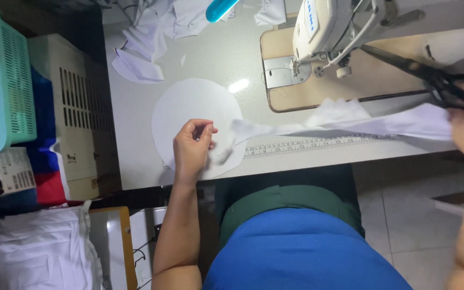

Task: Cutting and preparing white fabric pieces on a sewing table using scissors

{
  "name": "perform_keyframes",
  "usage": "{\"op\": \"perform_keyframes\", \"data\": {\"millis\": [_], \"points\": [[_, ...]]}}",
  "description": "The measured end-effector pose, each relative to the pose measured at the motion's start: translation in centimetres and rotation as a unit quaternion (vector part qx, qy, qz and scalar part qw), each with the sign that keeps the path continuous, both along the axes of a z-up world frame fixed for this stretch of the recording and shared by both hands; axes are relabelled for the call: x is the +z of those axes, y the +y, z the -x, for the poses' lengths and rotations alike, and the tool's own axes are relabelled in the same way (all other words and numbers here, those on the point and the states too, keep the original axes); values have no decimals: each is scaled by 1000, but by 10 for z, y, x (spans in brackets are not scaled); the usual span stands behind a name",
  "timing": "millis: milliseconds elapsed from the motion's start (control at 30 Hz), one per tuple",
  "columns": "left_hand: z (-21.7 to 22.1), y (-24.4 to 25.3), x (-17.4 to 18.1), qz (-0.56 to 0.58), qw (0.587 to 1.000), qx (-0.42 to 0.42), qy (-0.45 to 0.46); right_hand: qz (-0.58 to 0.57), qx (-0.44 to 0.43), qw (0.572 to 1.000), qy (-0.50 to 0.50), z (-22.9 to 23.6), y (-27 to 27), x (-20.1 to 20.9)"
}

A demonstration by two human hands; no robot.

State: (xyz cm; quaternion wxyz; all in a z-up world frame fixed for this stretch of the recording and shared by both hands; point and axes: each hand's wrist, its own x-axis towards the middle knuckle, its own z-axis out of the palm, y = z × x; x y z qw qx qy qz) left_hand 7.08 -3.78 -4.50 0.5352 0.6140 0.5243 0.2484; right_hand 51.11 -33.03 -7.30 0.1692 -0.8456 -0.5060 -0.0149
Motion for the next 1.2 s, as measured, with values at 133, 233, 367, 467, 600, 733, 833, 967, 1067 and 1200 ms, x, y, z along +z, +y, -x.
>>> {"op": "perform_keyframes", "data": {"millis": [133,233,367,467,600,733,833,967,1067,1200], "points": [[-5,1,-27,-126,990,-47,30,-13,-15,998,51,-14,-23,-13],[-23,-2,-36,-386,909,-156,17,34,-4,998,-43,-12,2,-4],[-53,-11,-42,-446,861,-237,56,122,-35,986,-105,-8,24,-5],[-69,-13,-49,-469,844,-249,75,141,-31,980,-139,-23,25,-2],[-77,-9,-46,-454,854,-253,26,133,22,963,-233,-55,11,-3],[-75,-4,-46,-378,883,-278,-1,269,-9,881,-388,-31,33,45],[-75,-5,-49,-334,903,-270,2,217,7,836,-503,-28,23,54],[-74,-6,-37,-208,950,-233,28,122,-25,986,-112,-30,-11,40],[-74,-7,-20,-126,967,-219,-13,19,-179,886,426,-63,-100,-41],[-79,-14,-6,31,985,-154,-75,341,-80,647,677,66,-67,34]]}}
